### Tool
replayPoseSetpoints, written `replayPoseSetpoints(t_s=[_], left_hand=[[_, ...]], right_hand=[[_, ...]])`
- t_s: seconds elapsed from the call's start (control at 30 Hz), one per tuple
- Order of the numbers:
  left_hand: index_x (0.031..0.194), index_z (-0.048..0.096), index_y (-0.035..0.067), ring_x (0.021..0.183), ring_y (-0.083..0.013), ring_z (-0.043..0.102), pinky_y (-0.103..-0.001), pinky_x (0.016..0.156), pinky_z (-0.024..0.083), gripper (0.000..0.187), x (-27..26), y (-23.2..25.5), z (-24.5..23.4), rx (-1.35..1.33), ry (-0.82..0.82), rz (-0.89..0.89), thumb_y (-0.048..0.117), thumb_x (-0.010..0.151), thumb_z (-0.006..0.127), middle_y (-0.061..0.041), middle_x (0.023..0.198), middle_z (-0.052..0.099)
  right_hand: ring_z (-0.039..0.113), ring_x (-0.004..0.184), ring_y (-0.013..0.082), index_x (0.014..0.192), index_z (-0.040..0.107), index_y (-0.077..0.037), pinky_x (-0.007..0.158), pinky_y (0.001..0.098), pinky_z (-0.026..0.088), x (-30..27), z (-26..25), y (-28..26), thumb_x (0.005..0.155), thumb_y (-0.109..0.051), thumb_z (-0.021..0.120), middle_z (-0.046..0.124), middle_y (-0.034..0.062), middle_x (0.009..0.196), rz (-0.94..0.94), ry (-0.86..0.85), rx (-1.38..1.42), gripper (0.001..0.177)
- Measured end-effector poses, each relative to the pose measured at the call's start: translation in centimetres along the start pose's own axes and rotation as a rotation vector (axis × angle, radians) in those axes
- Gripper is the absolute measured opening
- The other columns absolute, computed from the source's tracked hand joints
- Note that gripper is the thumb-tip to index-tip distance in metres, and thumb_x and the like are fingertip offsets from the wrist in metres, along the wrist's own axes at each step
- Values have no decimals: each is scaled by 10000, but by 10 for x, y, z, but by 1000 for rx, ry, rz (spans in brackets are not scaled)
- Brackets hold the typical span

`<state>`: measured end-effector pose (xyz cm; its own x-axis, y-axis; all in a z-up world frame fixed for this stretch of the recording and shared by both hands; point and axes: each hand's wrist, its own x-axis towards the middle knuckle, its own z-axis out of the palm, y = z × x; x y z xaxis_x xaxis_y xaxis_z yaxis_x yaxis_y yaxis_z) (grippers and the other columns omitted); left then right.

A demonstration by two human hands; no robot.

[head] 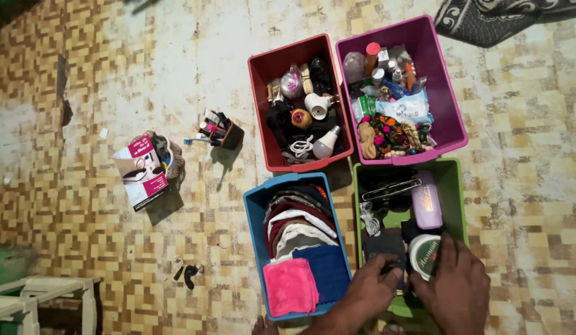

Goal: The person organizes small household items by sorting them into several colored plastic bins. They handle hair clips, a small jar, and folded cloths, placing each into separate containers and then stacking the bins into a drawer unit.

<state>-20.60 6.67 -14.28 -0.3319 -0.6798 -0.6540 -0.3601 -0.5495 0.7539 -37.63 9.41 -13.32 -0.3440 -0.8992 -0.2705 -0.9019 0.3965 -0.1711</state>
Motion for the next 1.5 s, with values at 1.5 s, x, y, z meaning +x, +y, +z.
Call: replayPoseSetpoints(t_s=[1.5], left_hand=[[1429, 547, 135, 1305, -371, 561, -409, 1091, 448, 460, 16, 11, 6, 267, -160, -44, 227, 978, 556, -189, 1413, 586]], right_hand=[[548, 1223, 353, 1443, 486, -10, 981, 462, 493, 18, -10, 1, 606, -343, 822, 544, 182, 1382, -170, -94, -128, 962]])
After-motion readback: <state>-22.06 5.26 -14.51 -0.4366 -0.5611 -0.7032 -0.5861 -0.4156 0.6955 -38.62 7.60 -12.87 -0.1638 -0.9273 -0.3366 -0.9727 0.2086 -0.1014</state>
